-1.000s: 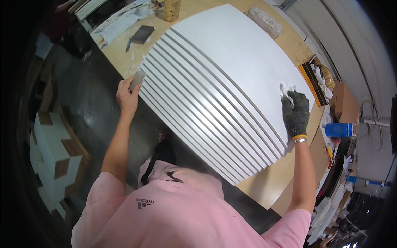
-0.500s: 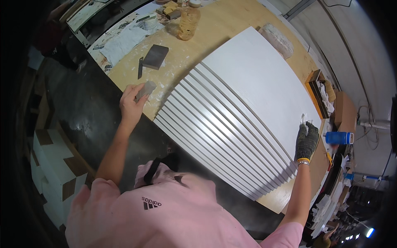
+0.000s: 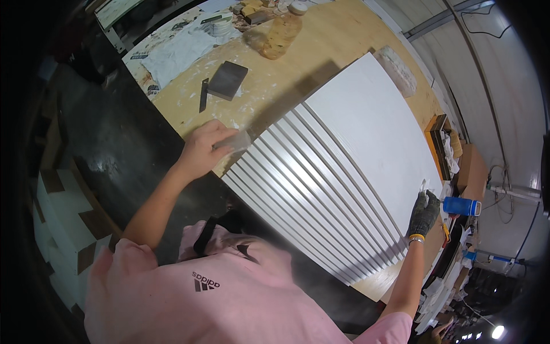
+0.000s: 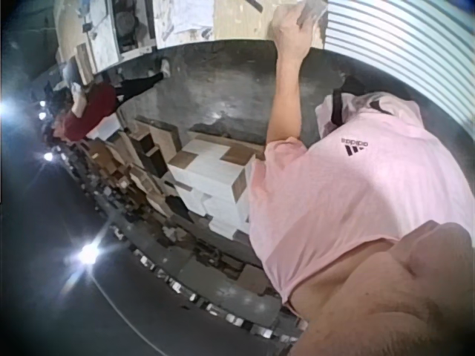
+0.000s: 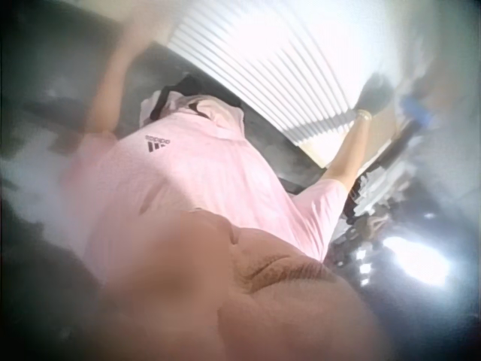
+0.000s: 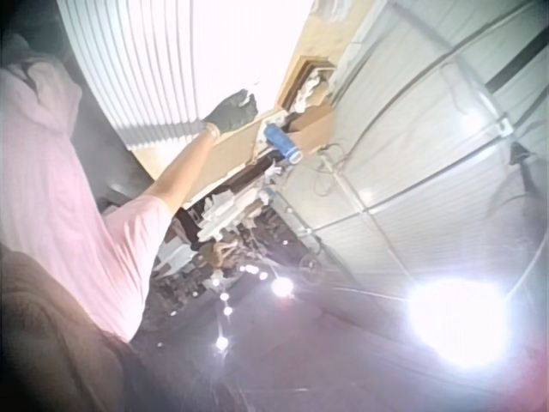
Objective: The person aligns a stack of white boards on a workbench, then sands the edges of the boards using a sanding block. The person then wipes the boards with a cloth.
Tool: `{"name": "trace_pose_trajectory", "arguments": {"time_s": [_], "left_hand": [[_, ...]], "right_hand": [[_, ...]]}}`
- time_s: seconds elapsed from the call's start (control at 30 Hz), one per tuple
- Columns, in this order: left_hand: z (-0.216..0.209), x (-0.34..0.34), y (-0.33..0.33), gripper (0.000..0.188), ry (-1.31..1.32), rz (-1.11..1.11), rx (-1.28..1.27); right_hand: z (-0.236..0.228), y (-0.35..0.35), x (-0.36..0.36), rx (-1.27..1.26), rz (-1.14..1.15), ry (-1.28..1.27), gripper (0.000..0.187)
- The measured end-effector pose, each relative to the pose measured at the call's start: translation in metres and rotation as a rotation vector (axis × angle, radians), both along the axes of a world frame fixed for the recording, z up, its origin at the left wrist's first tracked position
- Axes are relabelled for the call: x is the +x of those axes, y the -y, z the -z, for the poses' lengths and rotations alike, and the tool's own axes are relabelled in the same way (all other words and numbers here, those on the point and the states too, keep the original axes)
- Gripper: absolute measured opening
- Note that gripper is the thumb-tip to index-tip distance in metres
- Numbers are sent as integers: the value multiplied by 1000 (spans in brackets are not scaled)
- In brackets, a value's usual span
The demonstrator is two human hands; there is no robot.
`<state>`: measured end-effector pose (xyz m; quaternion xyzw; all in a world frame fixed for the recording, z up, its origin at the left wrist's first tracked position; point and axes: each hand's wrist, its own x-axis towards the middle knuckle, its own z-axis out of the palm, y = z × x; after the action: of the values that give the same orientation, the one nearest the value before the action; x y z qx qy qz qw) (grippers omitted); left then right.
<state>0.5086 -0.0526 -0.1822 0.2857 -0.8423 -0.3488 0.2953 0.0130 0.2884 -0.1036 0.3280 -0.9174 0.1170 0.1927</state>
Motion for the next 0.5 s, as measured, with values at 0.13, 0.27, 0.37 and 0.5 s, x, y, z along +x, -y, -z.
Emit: {"name": "trace_pose_trajectory", "arguments": {"time_s": [0.13, 0.27, 0.37, 0.5], "left_hand": [[-9, -4, 8, 41, -77, -27, 122], [-8, -13, 12, 42, 16, 21, 19], [-7, -14, 20, 42, -2, -38, 17], [-1, -21, 20, 40, -46, -5, 30]], "right_hand": [[1, -2, -3, -10, 1, 12, 27], [3, -4, -5, 2, -26, -47, 27], [1, -1, -3, -4, -17, -12, 27], [-2, 3, 3, 26, -4, -40, 25]]}}
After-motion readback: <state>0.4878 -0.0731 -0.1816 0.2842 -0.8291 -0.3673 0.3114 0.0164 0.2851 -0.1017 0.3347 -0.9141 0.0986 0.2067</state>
